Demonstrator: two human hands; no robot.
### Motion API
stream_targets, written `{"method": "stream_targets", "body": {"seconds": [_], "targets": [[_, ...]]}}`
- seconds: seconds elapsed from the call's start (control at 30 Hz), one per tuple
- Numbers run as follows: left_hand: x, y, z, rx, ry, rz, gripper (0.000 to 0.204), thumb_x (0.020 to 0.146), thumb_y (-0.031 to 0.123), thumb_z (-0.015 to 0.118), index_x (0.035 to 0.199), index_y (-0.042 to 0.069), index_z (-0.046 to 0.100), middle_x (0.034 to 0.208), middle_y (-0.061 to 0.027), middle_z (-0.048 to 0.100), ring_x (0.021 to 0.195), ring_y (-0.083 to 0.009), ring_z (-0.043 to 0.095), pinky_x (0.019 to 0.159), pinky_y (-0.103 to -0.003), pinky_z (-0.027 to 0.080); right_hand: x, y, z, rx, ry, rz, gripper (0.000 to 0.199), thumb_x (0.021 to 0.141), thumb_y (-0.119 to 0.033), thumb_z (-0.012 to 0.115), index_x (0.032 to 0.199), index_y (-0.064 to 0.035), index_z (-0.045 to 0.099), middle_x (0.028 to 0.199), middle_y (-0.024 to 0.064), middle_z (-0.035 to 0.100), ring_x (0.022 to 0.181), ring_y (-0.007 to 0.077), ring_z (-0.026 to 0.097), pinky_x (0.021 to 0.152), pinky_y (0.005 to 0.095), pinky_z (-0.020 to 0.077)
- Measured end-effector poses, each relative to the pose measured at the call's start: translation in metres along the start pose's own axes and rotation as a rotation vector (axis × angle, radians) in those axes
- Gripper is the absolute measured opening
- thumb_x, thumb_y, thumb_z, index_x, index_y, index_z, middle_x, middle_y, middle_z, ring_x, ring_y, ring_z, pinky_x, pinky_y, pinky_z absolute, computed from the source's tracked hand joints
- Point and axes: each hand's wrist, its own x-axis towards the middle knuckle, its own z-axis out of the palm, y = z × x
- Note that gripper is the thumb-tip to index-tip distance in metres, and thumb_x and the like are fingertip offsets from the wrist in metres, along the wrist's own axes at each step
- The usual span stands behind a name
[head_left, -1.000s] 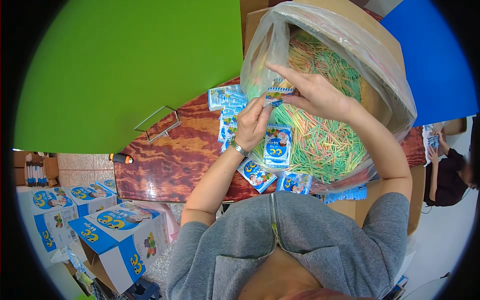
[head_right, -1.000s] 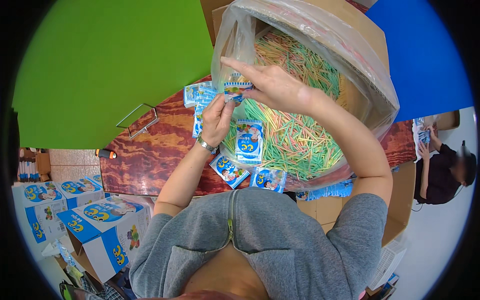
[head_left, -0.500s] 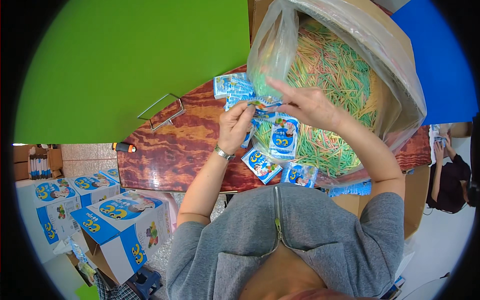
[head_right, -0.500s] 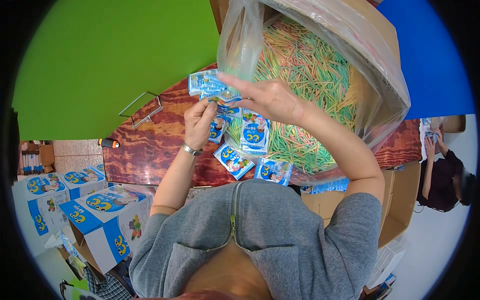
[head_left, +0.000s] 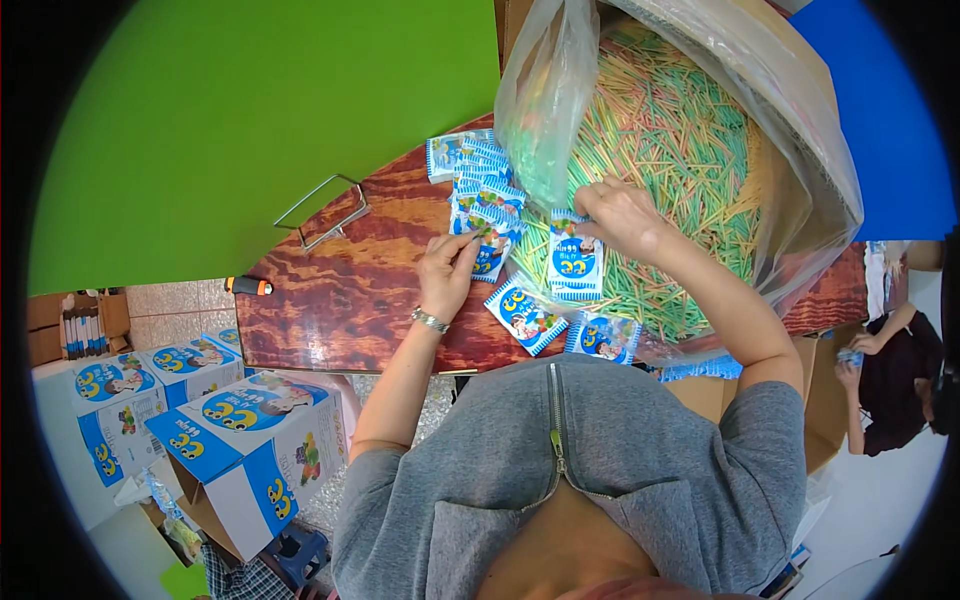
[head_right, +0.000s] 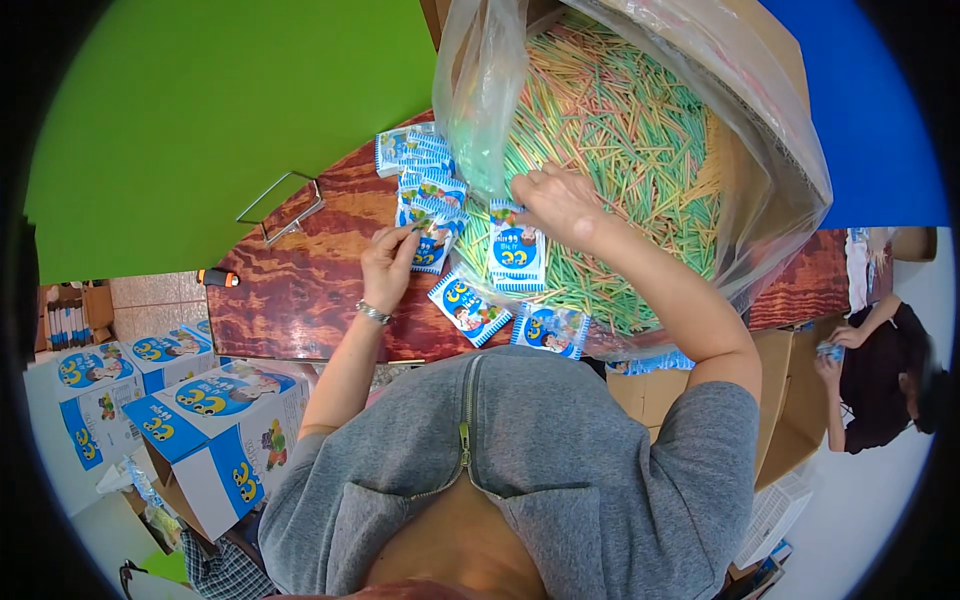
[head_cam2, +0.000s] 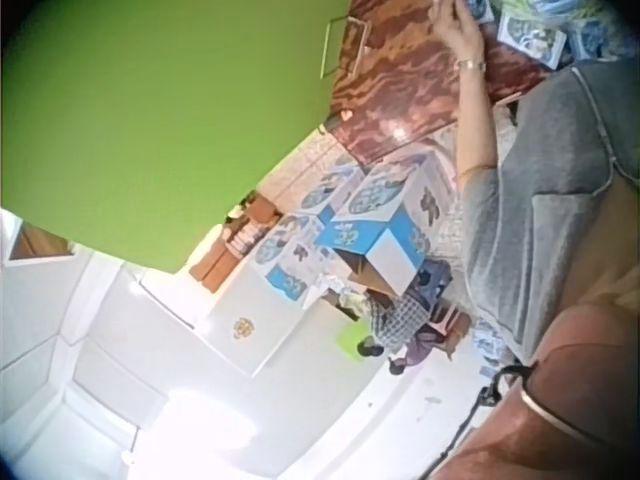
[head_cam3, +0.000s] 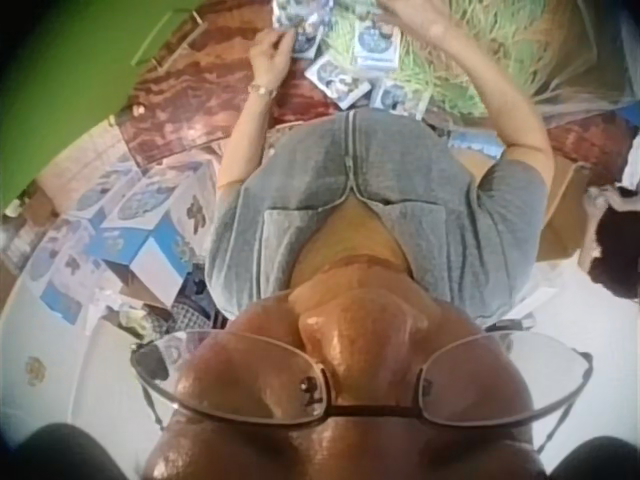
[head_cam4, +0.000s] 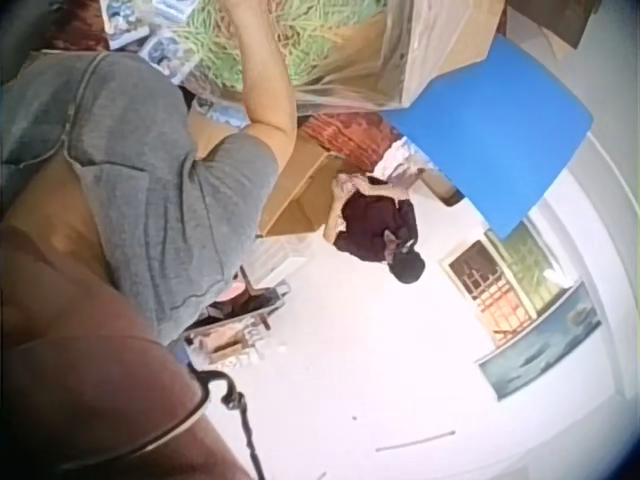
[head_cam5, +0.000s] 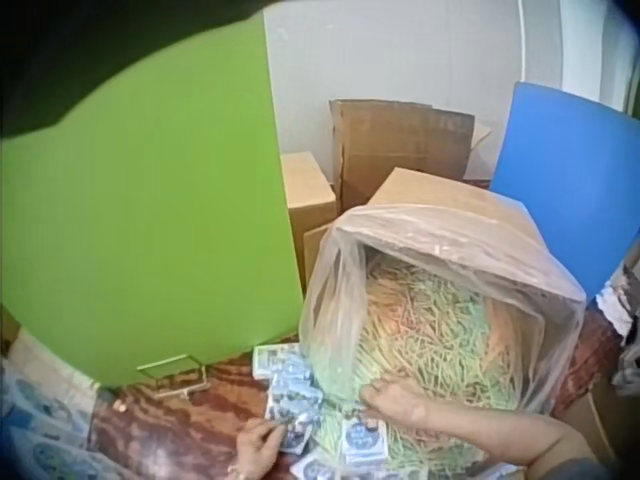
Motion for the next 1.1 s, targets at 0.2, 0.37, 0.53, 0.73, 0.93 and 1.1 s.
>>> {"method": "stream_targets", "body": {"seconds": [0.2,0.37,0.53,0.73,0.93,1.1], "targets": [[0.015,0.05,0.013,0.326,0.262,0.211,0.05,0.079,0.017,0.075,0.123,0.001,0.059,0.123,-0.0181,0.054,0.109,-0.0351,0.05,0.093,-0.043,0.04,-0.007,0.008,-0.02,0.118,0.188,-0.064,0.025,0.079,-0.016,0.073,0.1,-0.0079,0.062,0.088,0.0101,0.064,0.086,0.0277,0.062,0.073,0.0408,0.0501],[0.04,0.094,0.039,-0.02,0.013,0.322,0.029,0.082,0.019,0.073,0.102,-0.001,0.066,0.096,-0.013,0.064,0.09,-0.0274,0.06,0.082,-0.037,0.046,-0.001,-0.004,-0.054,0.363,0.279,-0.065,0.019,0.083,-0.017,0.071,0.095,-0.0043,0.062,0.085,0.0106,0.064,0.077,0.0269,0.063,0.068,0.0388,0.0485],[0.057,0.089,0.061,-0.377,-0.257,-0.013,0.027,0.088,0.017,0.071,0.069,-0.001,0.062,0.057,-0.0031,0.059,0.054,-0.0072,0.057,0.049,-0.026,0.044,-0.002,-0.004,-0.066,0.616,0.193,0.13,0.016,0.087,-0.014,0.069,0.095,-0.0015,0.06,0.078,0.0101,0.065,0.072,0.0189,0.066,0.063,0.0325,0.0489],[0.07,0.083,0.072,-0.587,-0.259,-0.137,0.024,0.078,0.015,0.081,0.073,0.003,0.061,0.067,-0.0017,0.066,0.059,-0.0043,0.059,0.051,-0.022,0.046,-0.003,0.014,-0.068,0.817,0.147,0.047,0.02,0.089,-0.014,0.068,0.1,-0.0008,0.06,0.086,0.0106,0.066,0.08,0.0154,0.065,0.07,0.0308,0.0503],[0.074,0.085,0.079,-0.62,-0.227,-0.146,0.027,0.078,0.015,0.082,0.074,0.004,0.058,0.067,0.0022,0.062,0.059,-0.0016,0.051,0.051,-0.02,0.042,0.057,0.112,-0.092,0.388,0.117,0.3,0.033,0.09,-0.026,0.063,0.111,-0.0005,0.06,0.101,0.013,0.063,0.095,0.0188,0.063,0.082,0.0322,0.0495],[0.075,0.09,0.075,-0.656,-0.223,-0.155,0.026,0.08,0.015,0.081,0.075,0.005,0.058,0.068,0.0051,0.06,0.059,0.0003,0.048,0.05,-0.018,0.039,0.106,0.164,-0.065,-0.097,-0.074,0.242,0.038,0.085,-0.028,0.066,0.111,0.0,0.061,0.11,0.0206,0.062,0.106,0.0365,0.06,0.093,0.0453,0.0461]]}}
